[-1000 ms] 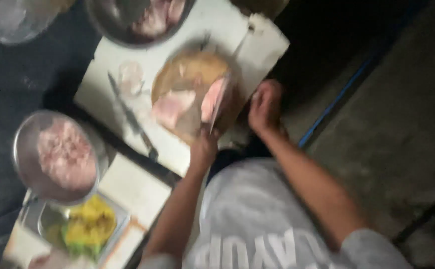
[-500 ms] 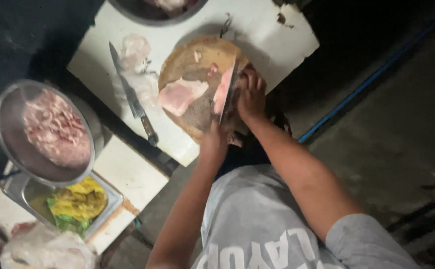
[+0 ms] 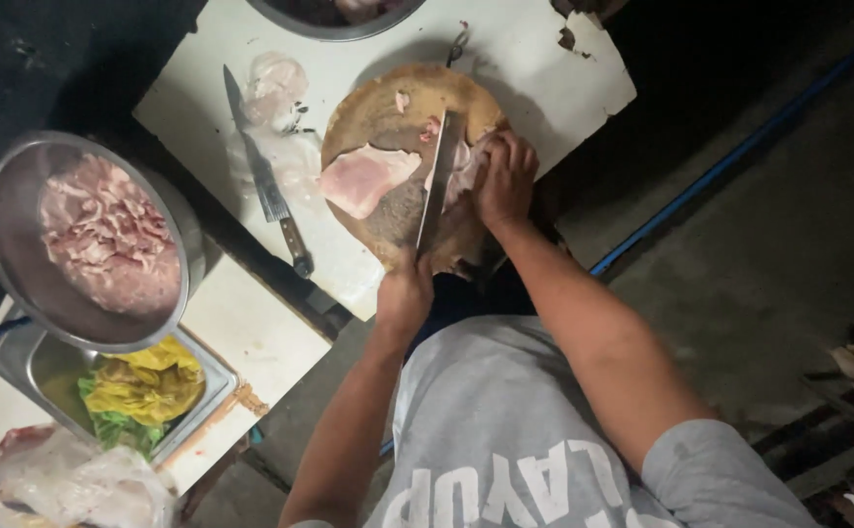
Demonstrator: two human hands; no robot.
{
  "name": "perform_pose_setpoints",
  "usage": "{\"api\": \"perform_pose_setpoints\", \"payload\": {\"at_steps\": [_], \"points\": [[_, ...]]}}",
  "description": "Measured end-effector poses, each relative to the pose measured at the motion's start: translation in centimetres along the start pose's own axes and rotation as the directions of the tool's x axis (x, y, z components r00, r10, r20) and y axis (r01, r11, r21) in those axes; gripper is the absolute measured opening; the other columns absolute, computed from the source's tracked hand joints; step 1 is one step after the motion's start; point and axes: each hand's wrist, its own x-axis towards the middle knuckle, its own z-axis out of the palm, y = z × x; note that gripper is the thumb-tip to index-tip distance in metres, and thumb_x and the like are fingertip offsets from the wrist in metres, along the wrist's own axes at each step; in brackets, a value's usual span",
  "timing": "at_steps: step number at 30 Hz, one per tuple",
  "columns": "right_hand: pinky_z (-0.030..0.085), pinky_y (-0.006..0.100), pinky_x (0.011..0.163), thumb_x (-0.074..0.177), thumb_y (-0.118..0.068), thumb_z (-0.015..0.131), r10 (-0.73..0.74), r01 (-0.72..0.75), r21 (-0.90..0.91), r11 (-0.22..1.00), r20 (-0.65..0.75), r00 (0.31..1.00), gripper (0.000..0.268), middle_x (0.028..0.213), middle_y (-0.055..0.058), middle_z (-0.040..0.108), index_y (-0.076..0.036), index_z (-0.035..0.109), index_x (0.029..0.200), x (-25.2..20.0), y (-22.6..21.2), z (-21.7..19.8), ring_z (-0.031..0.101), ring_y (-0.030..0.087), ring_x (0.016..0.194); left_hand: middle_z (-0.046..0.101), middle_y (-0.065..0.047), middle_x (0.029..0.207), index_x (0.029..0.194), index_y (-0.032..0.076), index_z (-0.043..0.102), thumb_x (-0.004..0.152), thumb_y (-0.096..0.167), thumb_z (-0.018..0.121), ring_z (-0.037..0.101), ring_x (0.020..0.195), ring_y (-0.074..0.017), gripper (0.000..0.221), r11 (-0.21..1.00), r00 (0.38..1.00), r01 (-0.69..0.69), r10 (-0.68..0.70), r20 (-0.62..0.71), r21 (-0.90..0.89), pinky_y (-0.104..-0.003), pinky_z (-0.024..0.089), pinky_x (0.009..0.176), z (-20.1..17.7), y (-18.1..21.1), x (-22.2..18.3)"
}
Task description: A person is slicing raw meat into thin strips on a wooden cutting board using a knife.
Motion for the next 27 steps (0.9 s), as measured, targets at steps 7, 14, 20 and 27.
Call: {"api": "perform_pose_setpoints", "payload": {"at_steps": [7, 14, 20, 27], "points": [[0.041, 0.046, 0.091, 0.108, -0.029, 0.044, 0.092, -0.042, 0.197, 0.979, -0.251, 0.964, 0.021, 0.113, 0.009, 0.060, -0.012, 0.056, 0.107, -0.4, 1.6, -4.7, 0.059, 0.034, 0.102, 0.064, -0.005, 0.074, 0.103, 0.013, 0.060, 0.093, 0.030, 0.062, 0.068, 0.061, -0.0336, 0.019, 0.894, 0.773, -0.401, 0.214, -0.597, -0.199, -0.038, 0.057, 0.062, -9.3, 3.2, 1.9], [0.040, 0.050, 0.100, 0.106, -0.016, 0.051, 0.152, -0.101, 0.182, 0.978, -0.293, 0.944, 0.014, 0.117, 0.016, 0.057, -0.004, 0.056, 0.110, -2.0, 2.3, -7.2, 0.057, 0.038, 0.109, 0.061, -0.027, 0.073, 0.100, 0.006, 0.051, 0.100, 0.029, 0.047, 0.063, 0.071, -0.0557, 0.024, 0.980, 0.979, -0.200, 0.200, 0.029, 0.009, -0.067, 0.048, 0.061, 0.0, -1.3, 0.0], [0.044, 0.054, 0.100, 0.101, -0.031, 0.058, -0.059, 0.055, 0.110, 0.992, 0.038, 0.998, 0.030, 0.134, 0.017, 0.058, -0.005, 0.062, 0.116, 1.4, -1.3, -3.4, 0.058, 0.041, 0.119, 0.067, -0.028, 0.088, 0.110, 0.004, 0.056, 0.099, 0.019, 0.050, 0.071, 0.075, -0.0486, 0.020, 0.956, 0.970, -0.228, 0.206, 0.133, 0.182, -0.059, 0.058, 0.060, 1.5, -1.2, 2.0], [0.045, 0.053, 0.094, 0.099, -0.030, 0.062, -0.218, 0.198, 0.108, 0.974, 0.225, 0.950, 0.027, 0.132, 0.014, 0.057, -0.008, 0.064, 0.114, 1.3, 2.1, -3.4, 0.057, 0.040, 0.116, 0.069, -0.026, 0.069, 0.107, 0.009, 0.058, 0.106, 0.043, 0.044, 0.072, 0.075, -0.0481, 0.037, 0.971, 0.970, 0.217, -0.204, 0.129, -0.101, -0.061, 0.054, 0.065, -2.0, -1.8, -1.1]]}}
